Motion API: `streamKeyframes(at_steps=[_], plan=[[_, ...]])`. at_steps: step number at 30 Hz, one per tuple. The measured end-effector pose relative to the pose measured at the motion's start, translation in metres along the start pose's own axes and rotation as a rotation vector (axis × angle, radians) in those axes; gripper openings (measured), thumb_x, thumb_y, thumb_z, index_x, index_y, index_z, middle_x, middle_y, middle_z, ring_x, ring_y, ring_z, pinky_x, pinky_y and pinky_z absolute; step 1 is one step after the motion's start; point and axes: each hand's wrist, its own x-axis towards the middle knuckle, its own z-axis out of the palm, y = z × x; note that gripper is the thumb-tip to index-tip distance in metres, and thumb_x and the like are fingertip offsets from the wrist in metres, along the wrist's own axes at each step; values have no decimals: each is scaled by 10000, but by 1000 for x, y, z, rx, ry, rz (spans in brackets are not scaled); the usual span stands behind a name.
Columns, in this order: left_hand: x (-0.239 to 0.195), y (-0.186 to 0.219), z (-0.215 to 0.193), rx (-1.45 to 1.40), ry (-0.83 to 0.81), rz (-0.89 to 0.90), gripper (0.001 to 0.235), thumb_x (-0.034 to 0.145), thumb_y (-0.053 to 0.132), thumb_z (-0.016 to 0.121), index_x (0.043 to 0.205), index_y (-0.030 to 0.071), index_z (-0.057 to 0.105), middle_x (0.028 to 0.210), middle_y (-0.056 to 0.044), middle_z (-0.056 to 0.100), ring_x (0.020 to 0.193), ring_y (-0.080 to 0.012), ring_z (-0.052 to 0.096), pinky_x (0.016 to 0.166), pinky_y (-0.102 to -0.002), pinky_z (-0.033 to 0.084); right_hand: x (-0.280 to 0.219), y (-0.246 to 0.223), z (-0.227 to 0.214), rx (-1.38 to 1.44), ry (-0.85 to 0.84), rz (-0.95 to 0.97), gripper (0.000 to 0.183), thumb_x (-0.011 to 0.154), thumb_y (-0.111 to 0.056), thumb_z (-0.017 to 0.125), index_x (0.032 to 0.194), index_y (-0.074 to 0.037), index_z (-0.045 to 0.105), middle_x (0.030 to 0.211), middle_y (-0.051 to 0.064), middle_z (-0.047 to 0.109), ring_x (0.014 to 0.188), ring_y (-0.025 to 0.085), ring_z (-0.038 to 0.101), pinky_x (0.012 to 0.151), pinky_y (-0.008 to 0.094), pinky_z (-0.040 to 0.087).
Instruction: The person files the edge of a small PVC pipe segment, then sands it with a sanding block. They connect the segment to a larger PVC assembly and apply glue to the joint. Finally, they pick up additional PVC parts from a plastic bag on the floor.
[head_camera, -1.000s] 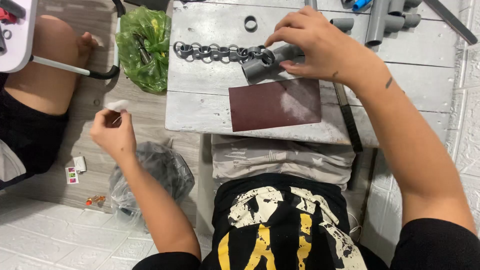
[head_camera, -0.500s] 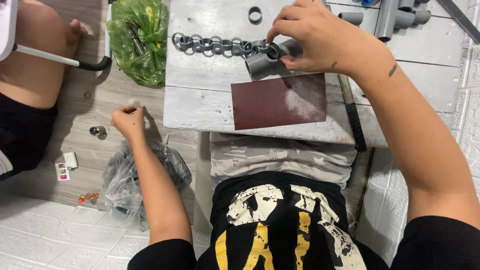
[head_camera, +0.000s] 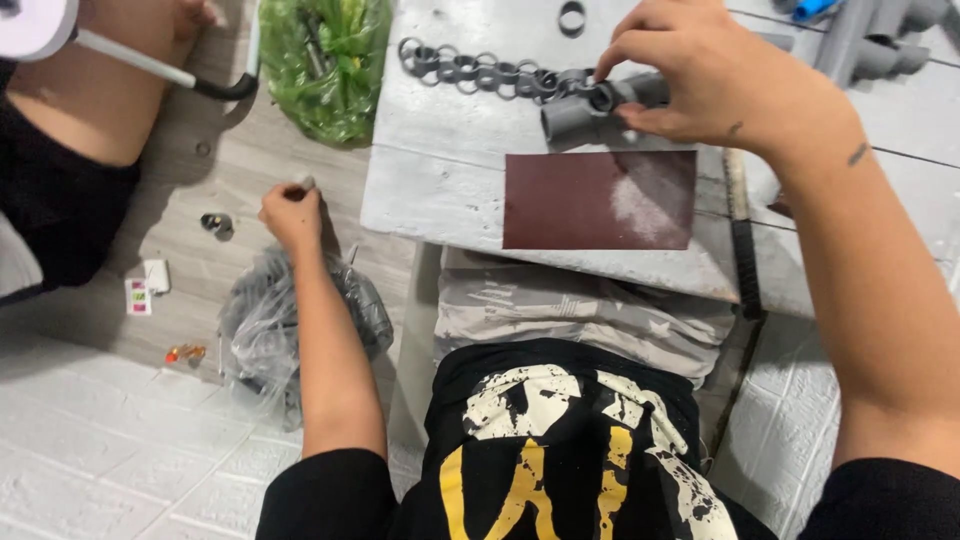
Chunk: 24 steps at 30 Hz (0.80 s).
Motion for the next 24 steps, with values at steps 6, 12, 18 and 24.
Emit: streamKeyframes(at_steps=[6,12,18,24], plan=[[4,-3,-19,-36,-71,19,637,669,216,860,1247,111,613,956,-79,719,905,-280,705,861,-413,535,0,3,2,-32,-28,27,332,856,-120,794,1176,-123,702,1180,116,616,1088,347,537,981,489,406],[-53,123,-143,-20,-194,-198,853,812,10,837,1481,53,309,1385,-282,508,1193,-377,597,1051,-493,457,0,1,4,-12,-60,75,339,855,-113,783,1182,-140,697,1187,102,607,1085,352,507,958,500,410],[-97,216,-224,12,148,375,749,786,-53,761,1408,11,348,1293,-312,512,1095,-452,489,947,-541,378,4,7,5,2,-68,66,340,833,-124,779,1164,-166,713,1130,116,602,1074,339,547,1003,476,406],[-59,215,-199,-129,188,423,580,822,-38,686,1325,91,428,1170,-214,580,1068,-366,578,956,-475,431,7,-2,-6,62,-89,51,379,826,-135,790,1188,-83,690,1153,172,623,1024,374,605,904,472,445]])
